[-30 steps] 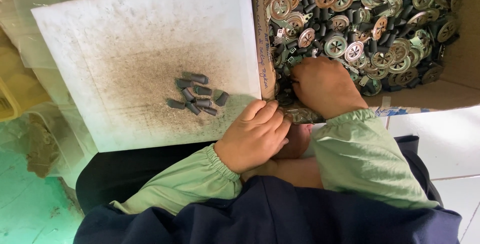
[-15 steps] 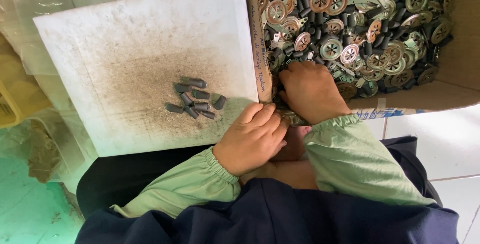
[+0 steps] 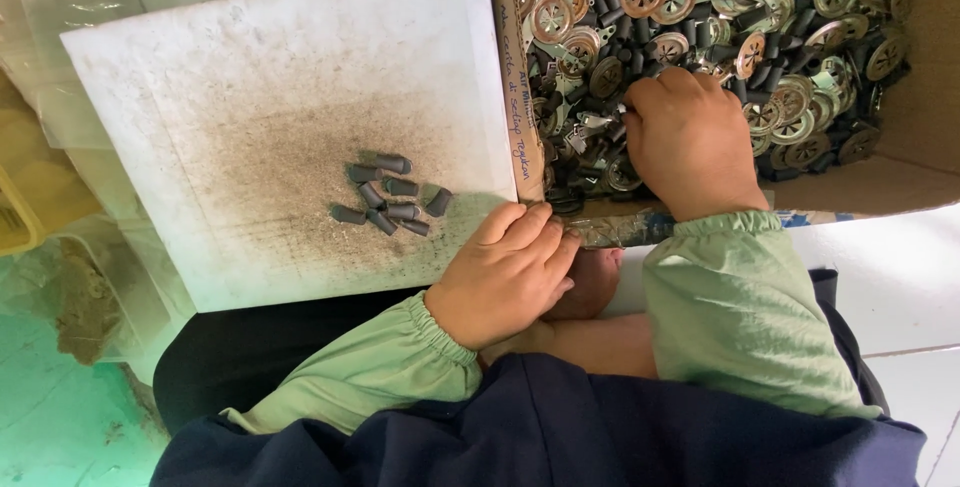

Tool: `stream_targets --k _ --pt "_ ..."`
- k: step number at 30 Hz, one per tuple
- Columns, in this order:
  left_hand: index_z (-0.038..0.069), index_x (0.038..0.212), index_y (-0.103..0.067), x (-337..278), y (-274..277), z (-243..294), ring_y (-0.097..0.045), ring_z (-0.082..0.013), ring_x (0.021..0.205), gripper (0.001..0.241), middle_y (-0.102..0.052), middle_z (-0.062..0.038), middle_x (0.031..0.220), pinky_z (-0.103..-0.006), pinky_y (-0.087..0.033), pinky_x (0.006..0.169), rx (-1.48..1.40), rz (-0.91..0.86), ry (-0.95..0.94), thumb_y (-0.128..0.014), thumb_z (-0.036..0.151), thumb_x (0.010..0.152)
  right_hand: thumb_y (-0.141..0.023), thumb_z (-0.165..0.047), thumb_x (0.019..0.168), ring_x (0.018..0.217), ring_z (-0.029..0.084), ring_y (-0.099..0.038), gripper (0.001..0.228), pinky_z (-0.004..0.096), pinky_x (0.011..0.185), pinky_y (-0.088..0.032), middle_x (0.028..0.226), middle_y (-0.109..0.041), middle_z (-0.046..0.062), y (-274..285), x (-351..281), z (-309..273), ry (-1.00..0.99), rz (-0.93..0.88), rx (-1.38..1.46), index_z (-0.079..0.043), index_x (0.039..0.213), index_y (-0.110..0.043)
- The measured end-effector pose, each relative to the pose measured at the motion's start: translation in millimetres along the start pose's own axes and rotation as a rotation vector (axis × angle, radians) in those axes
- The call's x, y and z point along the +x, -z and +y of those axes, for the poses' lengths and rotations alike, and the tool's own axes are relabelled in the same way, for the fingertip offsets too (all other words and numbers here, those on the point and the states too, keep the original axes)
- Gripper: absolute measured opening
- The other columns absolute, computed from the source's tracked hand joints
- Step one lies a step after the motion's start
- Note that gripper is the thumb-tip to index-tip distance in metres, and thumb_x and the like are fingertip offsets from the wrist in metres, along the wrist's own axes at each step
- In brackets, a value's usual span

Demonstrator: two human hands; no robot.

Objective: The person picks up metal components from a cardboard box, places them onto a white mat, and then puts them into a small plastic bag.

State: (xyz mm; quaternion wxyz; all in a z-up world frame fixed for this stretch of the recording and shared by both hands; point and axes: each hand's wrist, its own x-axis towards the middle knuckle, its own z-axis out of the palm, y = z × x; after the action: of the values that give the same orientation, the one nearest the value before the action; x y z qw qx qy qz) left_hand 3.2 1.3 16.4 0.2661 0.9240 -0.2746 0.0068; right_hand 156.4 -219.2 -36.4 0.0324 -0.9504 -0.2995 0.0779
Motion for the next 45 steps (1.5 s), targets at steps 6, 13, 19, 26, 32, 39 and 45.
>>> stream_targets --k 6,13,19,26,32,39,45 --pt "0.001 0.118 -0.062 -2.5 -4.3 -1.3 -0.055 -0.0345 0.124 0.047 -0.062 -0.017 0.106 -0.0460 -0.034 0.110 0.004 -0.005 0.001 -0.072 0.035 0.087 -0.080 -0.027 0.079 0.094 0.039 -0.067 0.029 0.052 0.075 -0.059 0.090 -0.063 0.011 30.0 10.6 -46.6 0.144 -0.091 0.191 -0.011 0.101 -0.075" --pt "0.000 0.119 -0.063 0.2 -0.1 0.5 -0.055 -0.0344 0.122 0.048 -0.062 -0.017 0.106 -0.0461 -0.035 0.109 0.016 0.016 -0.001 -0.073 0.035 0.087 -0.084 -0.029 0.085 0.105 0.032 -0.065 0.023 0.045 0.085 -0.056 0.097 -0.060 0.004 -4.8 5.4 -19.3 -0.015 0.025 -0.084 -0.017 0.101 -0.074" --pt "0.001 0.118 -0.063 -1.9 -4.3 -1.4 -0.056 -0.0337 0.122 0.048 -0.061 -0.016 0.104 -0.0460 -0.035 0.109 0.016 0.023 -0.005 -0.075 0.035 0.085 -0.073 -0.022 0.086 0.080 0.031 -0.070 0.009 0.045 0.067 -0.059 0.074 -0.062 0.005 17.5 -0.3 -45.8 0.133 -0.105 0.054 -0.015 0.080 -0.074" --pt "0.000 0.113 -0.063 -2.7 -7.8 -3.3 -0.055 -0.0342 0.121 0.049 -0.060 -0.017 0.103 -0.0460 -0.035 0.110 0.001 0.039 -0.012 -0.078 0.034 0.080 -0.074 -0.030 0.080 0.077 0.030 -0.071 0.016 0.043 0.062 -0.058 0.076 -0.065 0.004 23.4 1.7 -52.4 0.161 -0.256 0.021 -0.015 0.081 -0.073" --pt "0.001 0.108 -0.063 -3.3 -11.5 -3.2 -0.055 -0.0345 0.119 0.044 -0.059 -0.017 0.101 -0.0460 -0.036 0.109 -0.015 0.057 -0.015 -0.076 0.033 0.082 -0.063 -0.013 0.086 0.077 0.033 -0.068 0.010 0.044 0.061 -0.055 0.078 -0.060 0.005 13.6 -0.4 -51.7 0.237 -0.130 0.067 -0.016 0.083 -0.071" --pt "0.001 0.105 -0.063 -4.5 -17.2 -2.6 -0.055 -0.0346 0.117 0.038 -0.060 -0.016 0.099 -0.0458 -0.038 0.109 -0.004 0.142 -0.019 -0.073 0.032 0.084 -0.058 -0.015 0.093 0.078 0.025 -0.067 0.018 0.038 0.063 -0.053 0.083 -0.055 -0.001 2.2 -5.3 -46.4 0.284 -0.018 -0.055 -0.026 0.091 -0.072" --pt "-0.003 0.114 -0.062 -5.8 -15.9 -2.5 -0.053 -0.0382 0.123 0.044 -0.061 -0.022 0.109 -0.0476 -0.036 0.112 0.070 0.196 -0.064 -0.073 0.027 0.084 -0.064 -0.019 0.090 0.084 0.028 -0.069 0.012 0.041 0.068 -0.057 0.084 -0.058 0.001 0.6 -7.3 -48.7 0.236 -0.090 -0.066 -0.023 0.094 -0.074"
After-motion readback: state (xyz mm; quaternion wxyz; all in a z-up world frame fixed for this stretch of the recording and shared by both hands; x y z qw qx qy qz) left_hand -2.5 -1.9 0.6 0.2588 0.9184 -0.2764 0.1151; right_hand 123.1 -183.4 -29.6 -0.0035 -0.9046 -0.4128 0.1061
